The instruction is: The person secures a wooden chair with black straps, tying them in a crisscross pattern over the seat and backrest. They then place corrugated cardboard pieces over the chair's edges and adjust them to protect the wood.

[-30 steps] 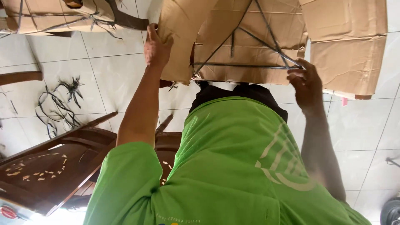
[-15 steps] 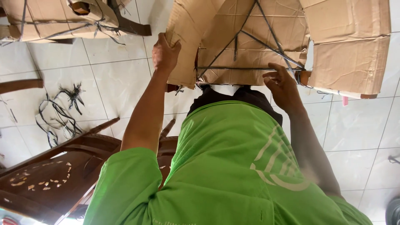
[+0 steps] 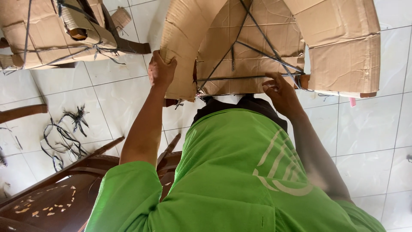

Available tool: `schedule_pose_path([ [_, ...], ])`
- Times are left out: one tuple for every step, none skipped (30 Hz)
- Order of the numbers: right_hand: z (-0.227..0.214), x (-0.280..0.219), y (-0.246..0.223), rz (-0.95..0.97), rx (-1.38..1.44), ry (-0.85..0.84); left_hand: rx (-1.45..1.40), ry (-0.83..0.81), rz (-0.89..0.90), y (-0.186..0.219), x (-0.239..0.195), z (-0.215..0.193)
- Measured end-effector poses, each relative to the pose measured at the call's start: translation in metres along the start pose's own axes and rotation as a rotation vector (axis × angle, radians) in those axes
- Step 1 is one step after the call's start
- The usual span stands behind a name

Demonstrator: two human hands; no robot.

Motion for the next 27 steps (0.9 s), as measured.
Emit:
schedule_pose_path([
  [-0.001,0.000,0.001,0.009,-0.001,-0.001,0.013,0.004,-0.006,-0.002,0.001,0.001],
  [-0.002,0.000,0.003,0.019,-0.003,-0.003,0.026,0.007,-0.015,-0.005,0.002,0.003],
  [-0.003,0.000,0.004,0.018,-0.003,0.000,0.025,0.007,-0.012,-0.007,0.003,0.006],
  [-0.003,0.001,0.005,0.021,-0.009,0.001,0.018,0.022,-0.001,-0.009,0.005,0.007],
  [-0.004,0.002,0.006,0.024,-0.016,0.002,0.010,0.037,0.010,-0.011,0.006,0.008],
  [-0.005,0.002,0.005,0.022,-0.015,0.001,0.011,0.038,0.010,-0.009,0.005,0.006],
  [-0.005,0.002,0.003,0.024,-0.022,-0.006,0.001,0.054,0.018,-0.006,0.004,0.002],
  [-0.005,0.001,0.002,0.026,-0.028,-0.012,-0.008,0.068,0.026,-0.003,0.002,-0.001],
  [-0.004,0.001,0.001,0.026,-0.029,-0.013,-0.008,0.069,0.026,-0.003,0.001,-0.002],
  [-0.004,0.001,0.001,0.033,-0.043,-0.010,-0.007,0.078,0.032,-0.002,0.000,-0.002],
  [-0.004,0.002,0.001,0.041,-0.058,-0.007,-0.006,0.088,0.038,-0.001,0.000,-0.003],
  [-0.005,0.001,0.000,0.041,-0.058,-0.005,-0.007,0.088,0.039,0.003,-0.002,-0.005],
  [-0.005,0.001,0.000,0.053,-0.064,-0.008,0.004,0.107,0.039,0.006,-0.004,-0.009],
  [-0.006,0.000,0.000,0.064,-0.069,-0.012,0.015,0.127,0.039,0.010,-0.006,-0.012],
  [-0.006,0.000,-0.002,0.065,-0.069,-0.010,0.014,0.126,0.040,0.008,-0.004,-0.010],
  [-0.006,-0.001,-0.003,0.076,-0.076,-0.011,0.013,0.127,0.036,0.005,-0.003,-0.007],
  [-0.005,-0.002,-0.005,0.087,-0.083,-0.011,0.013,0.128,0.031,0.001,-0.002,-0.005],
  [-0.005,-0.003,-0.006,0.088,-0.084,-0.013,0.013,0.128,0.028,-0.003,0.001,-0.004],
  [-0.005,-0.003,-0.008,0.092,-0.081,-0.020,0.012,0.084,0.001,-0.009,0.004,0.001],
  [-0.004,-0.003,-0.010,0.094,-0.078,-0.027,0.011,0.041,-0.028,-0.016,0.007,0.005],
  [-0.004,-0.001,-0.006,0.093,-0.079,-0.030,0.011,0.042,-0.030,-0.020,0.012,0.006],
  [-0.004,0.001,-0.001,0.102,-0.083,-0.038,0.004,0.016,0.000,-0.024,0.017,0.008],
  [-0.003,0.002,0.003,0.111,-0.088,-0.046,-0.003,-0.009,0.030,-0.026,0.021,0.010],
  [-0.002,0.005,0.005,0.108,-0.085,-0.044,-0.001,-0.007,0.034,-0.020,0.017,0.003],
  [0.000,0.009,0.007,0.107,-0.085,-0.050,0.053,0.008,0.030,-0.013,0.013,-0.005],
  [0.000,0.010,0.010,0.112,-0.085,-0.049,0.107,0.016,0.031,-0.004,0.010,-0.009],
  [0.001,0.012,0.012,0.115,-0.080,-0.039,0.108,0.011,0.041,0.006,-0.002,-0.014],
])
Point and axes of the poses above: each hand's wrist, its own x-axis towards the middle knuckle, its own z-axis out of the palm, y = z × x, the point moved 7 cm from there along x, towards the middle knuckle, and after that the axes turned 5 degrees about x, right-handed, at the moved point
